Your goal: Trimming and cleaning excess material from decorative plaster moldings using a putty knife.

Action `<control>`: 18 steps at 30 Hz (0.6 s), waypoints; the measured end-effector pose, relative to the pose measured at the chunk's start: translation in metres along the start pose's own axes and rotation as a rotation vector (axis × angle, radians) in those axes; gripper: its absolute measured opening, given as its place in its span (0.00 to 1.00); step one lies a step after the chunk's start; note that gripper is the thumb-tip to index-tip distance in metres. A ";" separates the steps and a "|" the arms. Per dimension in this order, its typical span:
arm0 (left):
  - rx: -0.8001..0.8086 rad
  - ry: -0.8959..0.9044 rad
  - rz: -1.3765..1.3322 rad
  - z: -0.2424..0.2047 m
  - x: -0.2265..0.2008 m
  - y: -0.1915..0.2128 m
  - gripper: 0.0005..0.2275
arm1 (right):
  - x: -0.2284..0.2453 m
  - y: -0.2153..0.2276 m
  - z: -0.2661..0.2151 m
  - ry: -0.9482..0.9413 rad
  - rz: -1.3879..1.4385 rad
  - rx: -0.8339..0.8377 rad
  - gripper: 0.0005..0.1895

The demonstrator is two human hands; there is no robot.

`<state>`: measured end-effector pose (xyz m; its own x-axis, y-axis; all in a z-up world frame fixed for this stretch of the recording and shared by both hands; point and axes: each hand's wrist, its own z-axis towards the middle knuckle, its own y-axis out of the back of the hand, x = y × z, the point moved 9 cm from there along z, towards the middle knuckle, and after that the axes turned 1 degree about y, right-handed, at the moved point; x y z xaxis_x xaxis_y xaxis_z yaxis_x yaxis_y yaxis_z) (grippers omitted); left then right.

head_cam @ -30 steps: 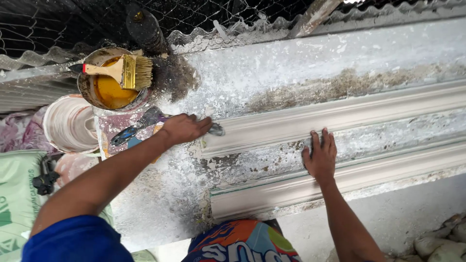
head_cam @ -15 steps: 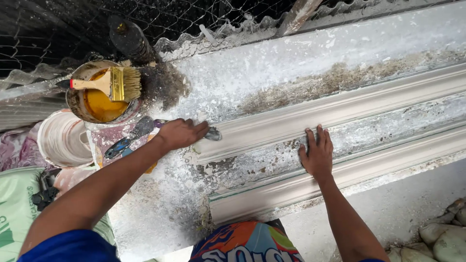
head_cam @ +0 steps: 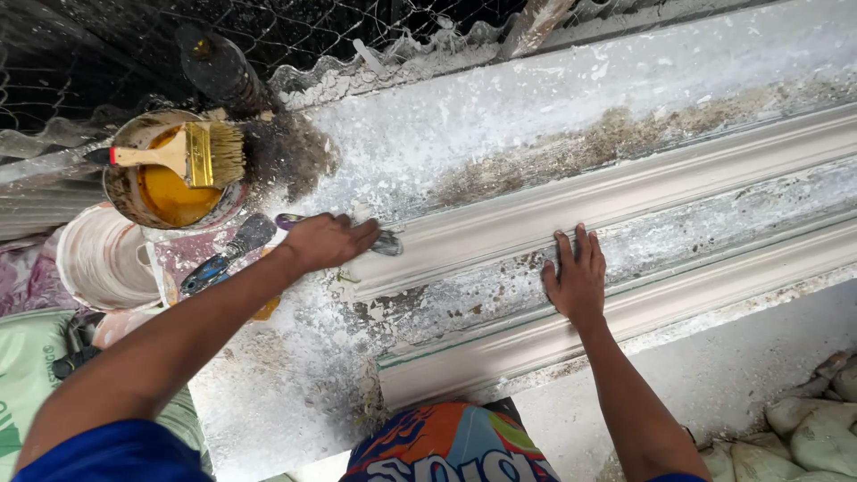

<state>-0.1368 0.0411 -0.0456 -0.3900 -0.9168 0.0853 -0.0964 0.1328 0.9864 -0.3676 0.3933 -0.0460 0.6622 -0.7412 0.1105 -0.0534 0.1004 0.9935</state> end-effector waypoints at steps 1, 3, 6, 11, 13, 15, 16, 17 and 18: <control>0.002 0.001 0.001 0.004 -0.001 -0.006 0.18 | -0.002 -0.001 0.001 0.001 0.003 0.000 0.34; -0.029 0.015 0.032 0.009 -0.004 -0.015 0.18 | -0.003 -0.003 0.000 0.004 0.012 0.005 0.34; -0.124 0.021 -0.040 0.057 -0.013 0.008 0.18 | -0.001 -0.001 0.000 0.014 -0.017 -0.016 0.35; -0.058 -0.004 -0.032 0.058 -0.009 0.013 0.18 | -0.003 -0.002 0.000 0.025 -0.030 -0.041 0.34; 0.002 -0.019 -0.015 0.053 -0.007 0.015 0.17 | -0.004 -0.002 0.002 0.015 -0.014 -0.035 0.34; 0.031 0.001 -0.027 0.052 -0.009 0.011 0.17 | -0.001 0.000 0.001 0.024 -0.010 -0.050 0.33; 0.035 0.004 -0.029 0.067 -0.013 0.007 0.17 | -0.002 -0.002 0.000 0.027 -0.007 -0.047 0.33; 0.005 0.003 -0.067 0.082 -0.015 0.007 0.17 | -0.002 -0.001 0.000 0.034 -0.020 -0.065 0.34; -0.026 0.001 -0.105 0.096 -0.017 0.007 0.18 | -0.001 0.000 0.001 0.041 -0.034 -0.083 0.34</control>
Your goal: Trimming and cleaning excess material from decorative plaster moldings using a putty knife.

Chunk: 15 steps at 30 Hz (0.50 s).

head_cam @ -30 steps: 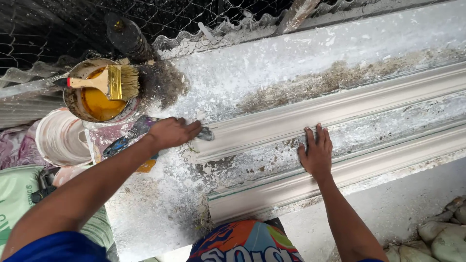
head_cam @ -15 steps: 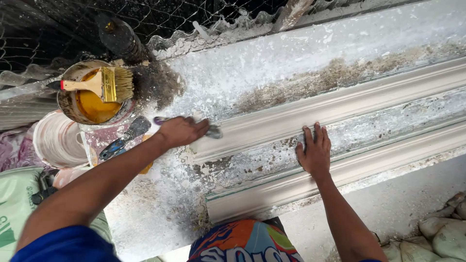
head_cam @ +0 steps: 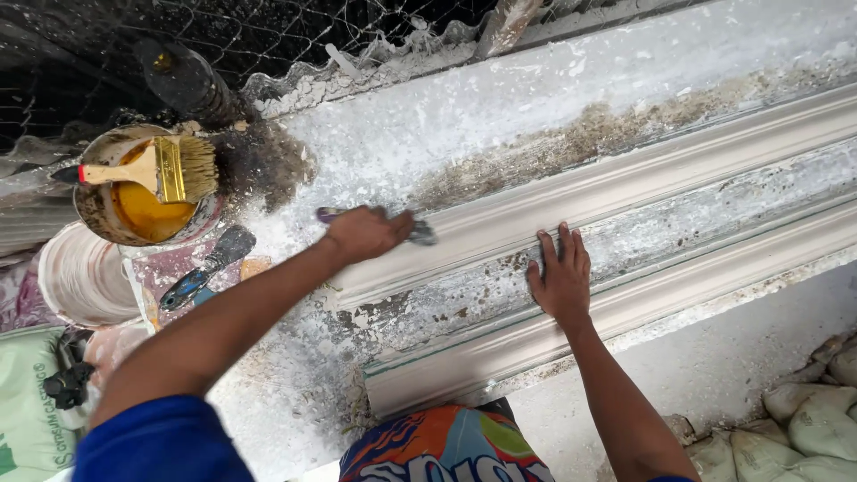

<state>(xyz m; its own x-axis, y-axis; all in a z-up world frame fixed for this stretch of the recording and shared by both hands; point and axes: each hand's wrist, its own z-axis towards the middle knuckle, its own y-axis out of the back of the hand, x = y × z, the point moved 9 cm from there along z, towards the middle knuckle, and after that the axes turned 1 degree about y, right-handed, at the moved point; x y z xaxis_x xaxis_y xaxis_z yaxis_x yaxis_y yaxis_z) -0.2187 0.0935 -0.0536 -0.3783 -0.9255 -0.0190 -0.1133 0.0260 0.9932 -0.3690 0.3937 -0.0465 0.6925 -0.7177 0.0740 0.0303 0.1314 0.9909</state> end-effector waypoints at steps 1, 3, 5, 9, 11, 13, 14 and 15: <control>-0.006 0.001 0.004 0.013 -0.002 -0.003 0.18 | 0.001 0.000 0.000 0.001 -0.003 -0.006 0.34; -0.063 0.003 0.024 0.040 -0.008 -0.007 0.17 | 0.001 0.001 -0.001 0.015 -0.007 -0.016 0.35; -0.010 -0.004 0.025 0.034 0.000 -0.022 0.17 | 0.000 0.000 0.000 0.002 -0.002 0.004 0.34; 0.109 0.002 0.029 0.006 0.001 -0.003 0.18 | -0.003 -0.005 -0.002 -0.034 0.036 0.077 0.34; 0.097 -0.001 0.024 0.023 -0.002 0.000 0.18 | -0.003 -0.005 -0.001 -0.037 0.039 0.092 0.34; 0.077 -0.004 0.020 0.045 -0.007 -0.003 0.19 | -0.002 -0.005 0.000 -0.040 0.036 0.104 0.34; 0.045 -0.002 0.024 0.060 -0.009 -0.005 0.18 | -0.001 -0.006 0.000 -0.038 0.034 0.111 0.34; 0.007 -0.001 0.027 0.079 -0.012 -0.006 0.18 | -0.004 -0.005 0.002 -0.037 0.026 0.115 0.34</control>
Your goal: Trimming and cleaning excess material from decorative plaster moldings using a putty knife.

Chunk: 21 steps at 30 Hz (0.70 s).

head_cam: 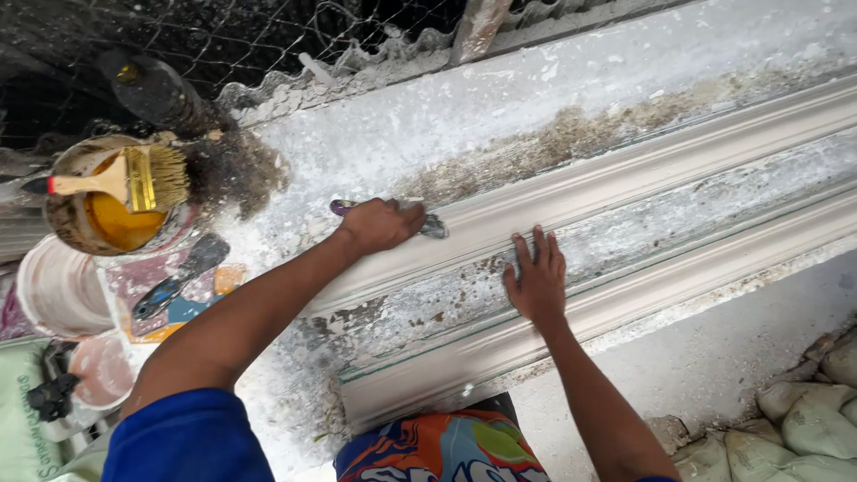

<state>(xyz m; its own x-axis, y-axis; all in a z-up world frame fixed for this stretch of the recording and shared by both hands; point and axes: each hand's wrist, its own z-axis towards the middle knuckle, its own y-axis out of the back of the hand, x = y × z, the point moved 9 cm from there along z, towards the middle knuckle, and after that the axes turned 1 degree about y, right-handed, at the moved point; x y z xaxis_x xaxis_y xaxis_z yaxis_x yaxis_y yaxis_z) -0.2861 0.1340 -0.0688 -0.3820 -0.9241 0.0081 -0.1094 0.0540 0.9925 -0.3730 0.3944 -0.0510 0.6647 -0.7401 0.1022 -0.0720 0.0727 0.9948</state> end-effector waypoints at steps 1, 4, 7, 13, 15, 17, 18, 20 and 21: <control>-0.007 -0.004 0.001 0.001 0.002 0.004 0.18 | -0.001 0.003 0.001 -0.004 -0.006 -0.004 0.34; -0.002 -0.008 0.023 -0.016 0.003 0.014 0.17 | 0.002 0.003 -0.002 0.015 0.011 -0.018 0.34; 0.025 0.010 0.088 -0.023 0.004 0.024 0.16 | 0.003 0.005 0.000 0.062 -0.040 -0.096 0.35; -0.006 -0.006 0.058 0.063 -0.005 0.008 0.13 | 0.005 0.023 -0.001 0.156 -0.059 -0.268 0.31; 0.049 0.025 0.062 0.052 0.000 0.002 0.15 | 0.008 0.022 -0.004 0.212 0.036 -0.285 0.35; 0.130 0.100 0.087 0.027 0.000 0.017 0.16 | 0.001 0.017 -0.004 0.250 0.138 -0.219 0.37; 0.208 0.143 0.099 0.014 -0.004 0.020 0.17 | -0.004 0.011 -0.007 0.258 0.226 -0.142 0.39; 0.286 0.217 0.107 0.004 -0.009 0.031 0.18 | -0.029 0.021 0.000 0.354 0.314 -0.085 0.39; 0.361 0.260 0.116 -0.004 -0.010 0.033 0.19 | -0.036 0.025 -0.001 0.420 0.396 -0.030 0.39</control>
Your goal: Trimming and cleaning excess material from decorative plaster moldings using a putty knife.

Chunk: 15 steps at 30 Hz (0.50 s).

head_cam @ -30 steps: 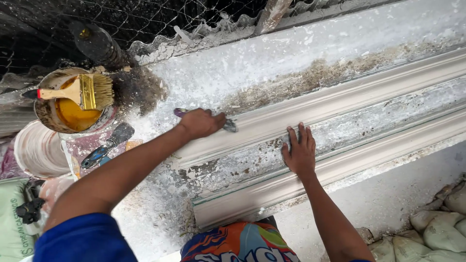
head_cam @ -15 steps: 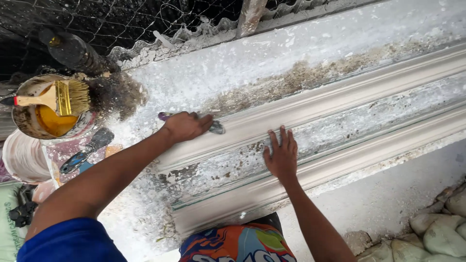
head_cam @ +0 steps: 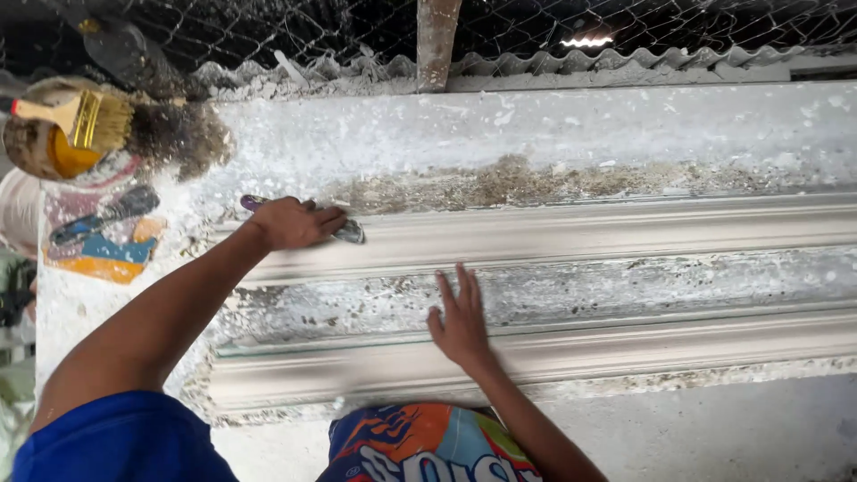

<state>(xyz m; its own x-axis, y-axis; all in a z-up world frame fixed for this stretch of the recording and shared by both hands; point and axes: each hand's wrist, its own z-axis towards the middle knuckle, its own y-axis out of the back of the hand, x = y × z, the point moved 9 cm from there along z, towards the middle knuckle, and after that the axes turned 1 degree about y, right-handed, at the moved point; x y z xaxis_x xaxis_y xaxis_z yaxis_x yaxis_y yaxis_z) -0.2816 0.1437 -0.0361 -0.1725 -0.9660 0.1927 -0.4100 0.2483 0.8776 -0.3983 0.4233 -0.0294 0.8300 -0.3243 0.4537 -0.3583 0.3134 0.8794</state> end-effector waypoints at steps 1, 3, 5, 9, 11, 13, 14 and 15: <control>0.002 0.012 -0.003 0.008 -0.007 0.017 0.19 | -0.019 0.015 0.000 0.012 0.003 0.003 0.39; 0.003 0.029 -0.084 0.023 -0.020 0.049 0.21 | -0.054 0.053 0.001 0.021 -0.038 -0.084 0.36; -0.045 0.022 -0.094 0.054 -0.028 0.054 0.19 | -0.106 0.084 0.007 -0.041 -0.109 -0.127 0.35; -0.084 -0.019 -0.151 0.061 -0.029 0.054 0.16 | -0.212 0.134 0.001 -0.170 -0.377 -0.208 0.34; -0.048 0.001 -0.105 0.039 -0.019 0.026 0.17 | -0.243 0.126 -0.013 -0.250 -0.367 -0.191 0.34; -0.019 0.018 -0.054 0.032 -0.010 0.022 0.18 | -0.260 0.120 -0.016 -0.334 -0.361 -0.181 0.34; -0.036 0.003 -0.042 0.034 -0.011 0.034 0.19 | -0.259 0.117 -0.013 -0.353 -0.402 -0.169 0.38; -0.048 -0.015 -0.031 0.032 -0.013 0.044 0.20 | -0.255 0.112 -0.013 -0.375 -0.441 -0.153 0.41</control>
<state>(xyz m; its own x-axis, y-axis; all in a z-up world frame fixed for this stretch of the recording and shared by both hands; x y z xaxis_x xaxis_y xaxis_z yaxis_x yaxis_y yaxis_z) -0.3264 0.1700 -0.0140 -0.1737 -0.9719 0.1591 -0.3720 0.2143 0.9032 -0.6452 0.5526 -0.0485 0.6690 -0.7371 0.0952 0.0741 0.1936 0.9783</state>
